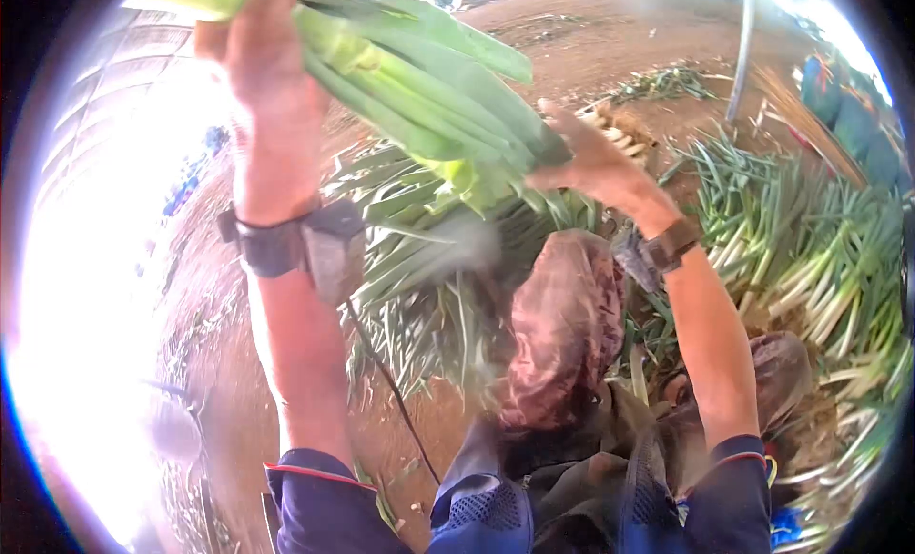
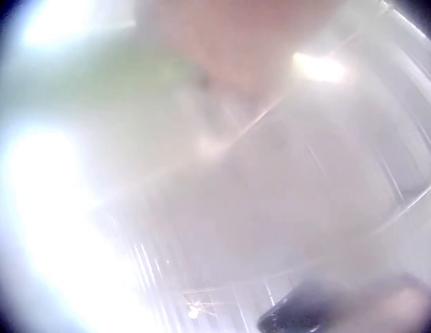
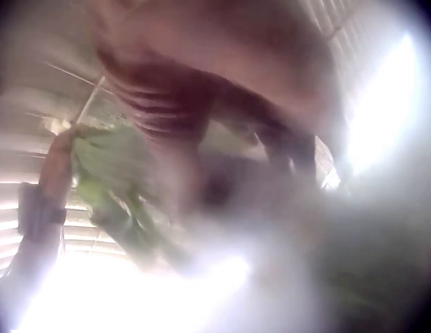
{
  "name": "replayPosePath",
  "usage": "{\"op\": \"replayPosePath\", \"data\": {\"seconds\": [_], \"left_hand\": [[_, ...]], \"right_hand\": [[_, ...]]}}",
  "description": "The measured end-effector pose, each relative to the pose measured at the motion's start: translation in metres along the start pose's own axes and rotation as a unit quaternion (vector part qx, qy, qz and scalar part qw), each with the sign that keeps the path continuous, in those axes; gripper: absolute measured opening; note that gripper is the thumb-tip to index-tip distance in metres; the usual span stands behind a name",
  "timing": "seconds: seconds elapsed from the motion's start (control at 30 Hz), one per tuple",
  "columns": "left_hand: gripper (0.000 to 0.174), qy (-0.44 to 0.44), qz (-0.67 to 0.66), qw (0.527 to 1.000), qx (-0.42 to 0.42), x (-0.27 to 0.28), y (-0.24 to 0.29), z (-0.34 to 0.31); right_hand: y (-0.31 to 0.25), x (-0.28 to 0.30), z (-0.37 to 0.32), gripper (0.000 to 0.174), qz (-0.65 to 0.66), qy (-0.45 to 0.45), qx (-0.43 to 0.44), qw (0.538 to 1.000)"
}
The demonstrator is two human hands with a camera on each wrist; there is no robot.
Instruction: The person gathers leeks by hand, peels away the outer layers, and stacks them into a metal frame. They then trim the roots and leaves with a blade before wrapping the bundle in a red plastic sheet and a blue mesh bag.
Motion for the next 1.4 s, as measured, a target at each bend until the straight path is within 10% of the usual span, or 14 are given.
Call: {"op": "replayPosePath", "data": {"seconds": [0.33, 0.4, 0.47, 0.57, 0.63, 0.73, 0.93, 1.0, 1.03, 1.13, 1.17, 1.33, 1.4], "left_hand": [[0.035, -0.132, -0.242, 0.961, 0.017, -0.136, -0.017, -0.110], [0.052, -0.023, 0.240, 0.968, -0.063, -0.204, -0.017, -0.169], [0.055, -0.097, 0.179, 0.978, 0.034, -0.218, -0.002, -0.183], [0.062, -0.258, -0.030, 0.949, 0.181, -0.218, -0.003, -0.202], [0.074, -0.375, -0.317, 0.831, 0.261, -0.216, -0.013, -0.218], [0.082, -0.496, -0.296, 0.754, 0.312, -0.209, 0.006, -0.228], [0.045, -0.363, -0.405, 0.821, 0.175, -0.203, 0.004, -0.219], [0.035, -0.344, -0.274, 0.881, 0.175, -0.190, 0.006, -0.192], [0.032, -0.320, -0.222, 0.906, 0.164, -0.175, 0.009, -0.173], [0.035, -0.243, 0.049, 0.966, 0.077, -0.129, 0.031, -0.096], [0.035, -0.215, 0.114, 0.970, 0.011, -0.111, 0.040, -0.069], [0.036, -0.145, 0.394, 0.877, -0.234, -0.035, 0.116, 0.016], [0.037, -0.148, 0.465, 0.834, -0.258, -0.017, 0.135, 0.025]], "right_hand": [[-0.192, 0.059, -0.115, 0.049, 0.074, 0.051, 0.129, 0.988], [-0.192, 0.074, -0.135, 0.042, 0.028, 0.079, 0.108, 0.991], [-0.168, 0.105, -0.116, 0.036, -0.062, 0.209, 0.170, 0.961], [-0.130, 0.130, -0.113, 0.029, 0.127, 0.136, 0.192, 0.964], [-0.112, 0.141, -0.123, 0.031, 0.180, 0.055, 0.127, 0.974], [-0.101, 0.141, -0.119, 0.034, 0.213, -0.096, 0.124, 0.964], [-0.144, 0.116, -0.132, 0.053, 0.275, -0.266, 0.175, 0.907], [-0.158, 0.107, -0.143, 0.072, 0.176, -0.054, 0.213, 0.960], [-0.157, 0.130, -0.118, 0.090, 0.107, -0.217, 0.295, 0.924], [-0.150, 0.118, -0.129, 0.088, 0.144, -0.014, 0.190, 0.971], [-0.129, 0.138, -0.095, 0.076, 0.152, -0.088, 0.201, 0.964], [0.002, 0.159, -0.007, 0.067, 0.190, -0.154, 0.267, 0.932], [0.048, 0.156, 0.019, 0.057, 0.187, 0.016, 0.083, 0.979]]}}
Point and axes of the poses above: each hand's wrist, its own z-axis towards the middle knuckle, its own x-axis out of the back of the hand, y = z × x, the point moved 3 cm from there along z, towards the middle knuckle, and after that the axes turned 11 degrees about -x, right-handed, at the moved point
